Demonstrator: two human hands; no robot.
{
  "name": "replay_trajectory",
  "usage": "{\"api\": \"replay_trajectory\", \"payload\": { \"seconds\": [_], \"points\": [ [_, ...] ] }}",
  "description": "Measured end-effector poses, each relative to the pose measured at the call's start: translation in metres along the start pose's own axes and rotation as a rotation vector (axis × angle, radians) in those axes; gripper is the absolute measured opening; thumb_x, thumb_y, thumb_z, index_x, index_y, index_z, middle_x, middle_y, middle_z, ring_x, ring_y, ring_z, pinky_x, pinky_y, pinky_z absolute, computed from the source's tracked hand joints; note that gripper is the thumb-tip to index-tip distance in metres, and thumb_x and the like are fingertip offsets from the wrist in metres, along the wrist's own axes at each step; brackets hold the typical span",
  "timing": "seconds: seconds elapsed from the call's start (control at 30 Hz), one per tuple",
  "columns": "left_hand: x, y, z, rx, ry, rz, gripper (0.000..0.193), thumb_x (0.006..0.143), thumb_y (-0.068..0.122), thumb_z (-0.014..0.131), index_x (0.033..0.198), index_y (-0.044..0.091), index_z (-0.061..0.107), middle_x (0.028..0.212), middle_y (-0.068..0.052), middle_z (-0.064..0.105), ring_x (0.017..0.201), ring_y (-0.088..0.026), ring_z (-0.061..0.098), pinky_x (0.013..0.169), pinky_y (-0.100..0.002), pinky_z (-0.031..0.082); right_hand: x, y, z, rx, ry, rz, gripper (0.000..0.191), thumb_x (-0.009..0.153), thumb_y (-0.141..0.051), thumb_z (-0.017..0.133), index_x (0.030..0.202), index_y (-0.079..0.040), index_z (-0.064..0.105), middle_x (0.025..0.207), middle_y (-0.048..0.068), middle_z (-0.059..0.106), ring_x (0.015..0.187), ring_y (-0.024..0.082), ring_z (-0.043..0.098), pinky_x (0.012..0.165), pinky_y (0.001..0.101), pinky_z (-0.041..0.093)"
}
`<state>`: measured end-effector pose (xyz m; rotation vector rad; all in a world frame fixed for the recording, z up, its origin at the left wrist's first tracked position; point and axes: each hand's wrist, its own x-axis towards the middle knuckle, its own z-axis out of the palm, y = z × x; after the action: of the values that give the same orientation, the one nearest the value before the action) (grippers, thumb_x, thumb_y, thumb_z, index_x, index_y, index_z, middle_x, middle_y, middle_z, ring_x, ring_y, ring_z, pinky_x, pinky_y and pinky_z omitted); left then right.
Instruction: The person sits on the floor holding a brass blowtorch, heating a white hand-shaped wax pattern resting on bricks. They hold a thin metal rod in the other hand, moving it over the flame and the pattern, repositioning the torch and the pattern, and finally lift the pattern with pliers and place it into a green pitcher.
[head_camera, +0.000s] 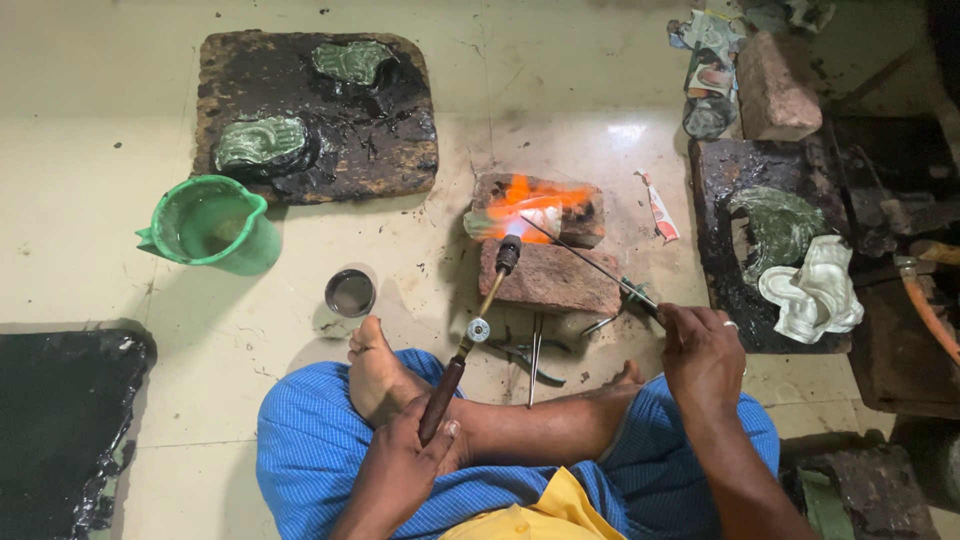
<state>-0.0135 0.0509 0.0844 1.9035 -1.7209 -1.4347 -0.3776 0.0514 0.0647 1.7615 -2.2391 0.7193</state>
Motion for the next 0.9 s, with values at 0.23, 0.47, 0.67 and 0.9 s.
{"api": "replay_trajectory", "payload": {
  "seconds": [0.23, 0.47, 0.67, 0.9],
  "points": [
    [-0.002, 0.0039, -0.0008, -0.022, -0.017, -0.047, 0.042, 0.088, 0.036, 0.068, 0.122, 0.012, 0.066, 0.082, -0.021, 0.075, 0.084, -0.039, 0.075, 0.079, -0.047, 0.057, 0.0006, -0.0015, 0.0021, 0.031, 0.007, -0.004, 0.019, 0.089, -0.002, 0.071, 0.104, -0.013, 0.078, 0.097, 0.007, 0.073, 0.093, 0.031, 0.067, 0.08, 0.043, 0.055],
    [0.0011, -0.0001, -0.001, -0.034, 0.004, 0.033, 0.041, 0.089, 0.038, 0.067, 0.121, 0.012, 0.066, 0.085, -0.02, 0.075, 0.087, -0.041, 0.073, 0.077, -0.048, 0.056, 0.0001, 0.0003, 0.0019, 0.036, 0.012, -0.007, 0.017, 0.09, -0.002, 0.072, 0.103, -0.011, 0.078, 0.098, 0.008, 0.073, 0.092, 0.032, 0.067, 0.08, 0.043, 0.055],
    [0.0021, -0.0022, -0.0002, -0.028, -0.009, -0.014, 0.043, 0.088, 0.038, 0.067, 0.122, 0.012, 0.065, 0.082, -0.021, 0.074, 0.084, -0.041, 0.074, 0.076, -0.048, 0.056, -0.0001, 0.0024, 0.0047, 0.049, 0.015, -0.013, 0.017, 0.09, -0.003, 0.072, 0.104, -0.011, 0.078, 0.097, 0.008, 0.073, 0.092, 0.032, 0.067, 0.08, 0.0433, 0.055],
    [0.0024, -0.002, -0.0009, -0.007, -0.006, 0.0, 0.042, 0.088, 0.037, 0.068, 0.122, 0.012, 0.065, 0.083, -0.021, 0.074, 0.085, -0.041, 0.073, 0.077, -0.048, 0.056, 0.0009, -0.0002, 0.005, 0.053, 0.009, -0.009, 0.017, 0.091, -0.002, 0.071, 0.103, -0.012, 0.078, 0.095, 0.008, 0.073, 0.091, 0.032, 0.067, 0.08, 0.0435, 0.055]
  ]
}}
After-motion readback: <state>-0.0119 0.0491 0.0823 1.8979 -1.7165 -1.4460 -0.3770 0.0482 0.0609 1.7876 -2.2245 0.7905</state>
